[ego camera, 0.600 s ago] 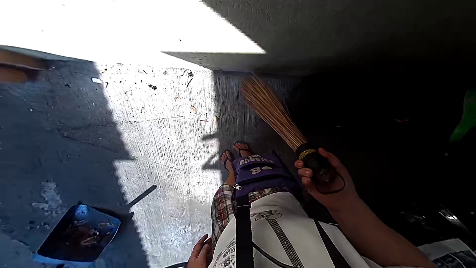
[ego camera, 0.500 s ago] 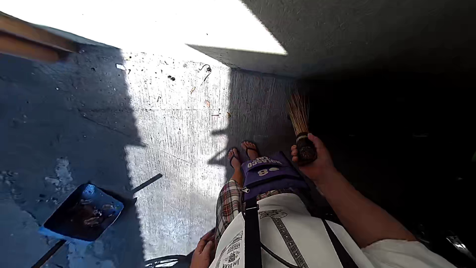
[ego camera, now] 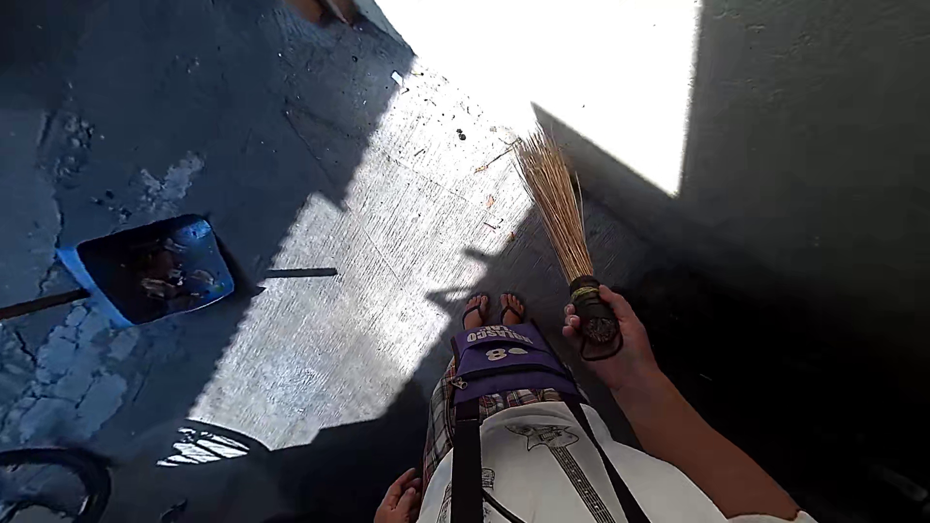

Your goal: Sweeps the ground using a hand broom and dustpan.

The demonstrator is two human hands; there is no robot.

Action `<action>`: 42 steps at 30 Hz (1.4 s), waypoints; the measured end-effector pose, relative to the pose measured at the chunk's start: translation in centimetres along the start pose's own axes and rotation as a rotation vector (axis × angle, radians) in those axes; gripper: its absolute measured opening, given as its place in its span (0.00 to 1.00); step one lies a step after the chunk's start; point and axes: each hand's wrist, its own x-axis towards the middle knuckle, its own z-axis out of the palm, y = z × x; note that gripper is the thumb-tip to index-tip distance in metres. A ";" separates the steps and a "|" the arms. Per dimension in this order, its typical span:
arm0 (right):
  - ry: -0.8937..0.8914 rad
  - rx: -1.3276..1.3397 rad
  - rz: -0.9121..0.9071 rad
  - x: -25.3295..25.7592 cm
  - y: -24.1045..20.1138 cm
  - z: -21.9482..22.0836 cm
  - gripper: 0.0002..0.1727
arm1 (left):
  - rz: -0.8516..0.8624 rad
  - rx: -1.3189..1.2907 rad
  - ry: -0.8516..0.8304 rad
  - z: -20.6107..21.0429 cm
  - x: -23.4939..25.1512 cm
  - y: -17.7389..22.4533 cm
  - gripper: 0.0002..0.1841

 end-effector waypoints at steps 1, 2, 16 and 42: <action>0.059 0.018 -0.001 -1.3 0.3 -0.2 0.23 | -0.123 -0.013 0.018 0.7 -0.1 -1.6 0.22; 0.113 0.019 -0.002 -1.6 0.5 -0.3 0.22 | -0.222 -0.038 0.037 1.8 -0.9 -1.6 0.21; -0.357 -0.248 0.123 12.2 1.1 13.2 0.21 | -0.237 -0.197 0.183 8.1 -7.2 9.2 0.21; 0.014 -1.453 0.199 4.1 10.8 3.8 0.31 | -0.325 -0.243 0.102 4.1 -5.9 4.0 0.21</action>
